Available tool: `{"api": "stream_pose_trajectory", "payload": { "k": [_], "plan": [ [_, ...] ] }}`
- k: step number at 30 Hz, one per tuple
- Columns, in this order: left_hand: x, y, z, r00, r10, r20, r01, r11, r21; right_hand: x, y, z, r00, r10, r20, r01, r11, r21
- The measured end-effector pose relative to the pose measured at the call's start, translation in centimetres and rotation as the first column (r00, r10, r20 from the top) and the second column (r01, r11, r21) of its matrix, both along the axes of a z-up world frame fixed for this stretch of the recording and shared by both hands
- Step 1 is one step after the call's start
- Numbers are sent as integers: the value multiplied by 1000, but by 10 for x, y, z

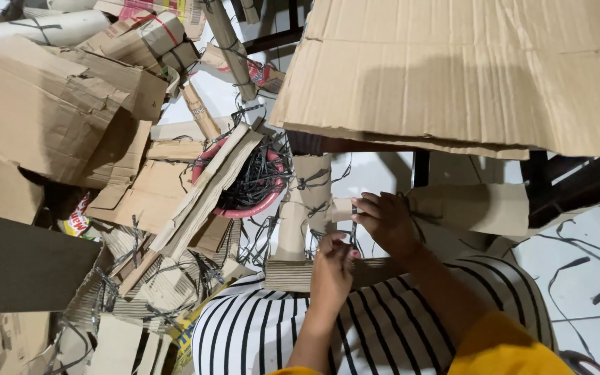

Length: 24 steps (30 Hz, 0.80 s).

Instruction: Wrapping wooden chair legs with protective cardboard and securing the cardboard with twisted wire.

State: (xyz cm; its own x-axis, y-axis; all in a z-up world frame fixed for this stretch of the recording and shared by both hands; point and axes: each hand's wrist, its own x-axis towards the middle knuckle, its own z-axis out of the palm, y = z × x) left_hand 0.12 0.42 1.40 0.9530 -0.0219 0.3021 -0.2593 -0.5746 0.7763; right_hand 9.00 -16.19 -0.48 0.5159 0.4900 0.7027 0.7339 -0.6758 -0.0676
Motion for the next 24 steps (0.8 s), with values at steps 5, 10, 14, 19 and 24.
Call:
{"api": "stream_pose_trajectory", "payload": {
  "k": [5, 10, 14, 19, 24],
  "plan": [
    [14, 5, -15, 999, -49, 14, 51, 979, -199, -6, -11, -9, 957, 184, -224, -118, 953, 281],
    [14, 7, 30, 998, -53, 18, 56, 969, -241, -4, -13, -10, 944, 256, -206, -150, 894, 421],
    [29, 6, 14, 986, -26, 164, 39, 997, -72, 1, -21, -17, 910, 330, -253, -230, 906, 354],
    [42, -6, -8, 975, -23, 220, 32, 999, -36, 6, -21, -25, 914, 303, -269, -212, 924, 319],
    [47, -3, 11, 976, -67, 209, 78, 996, -43, 13, -12, -52, 919, 255, -301, -122, 910, 397]
  ]
}}
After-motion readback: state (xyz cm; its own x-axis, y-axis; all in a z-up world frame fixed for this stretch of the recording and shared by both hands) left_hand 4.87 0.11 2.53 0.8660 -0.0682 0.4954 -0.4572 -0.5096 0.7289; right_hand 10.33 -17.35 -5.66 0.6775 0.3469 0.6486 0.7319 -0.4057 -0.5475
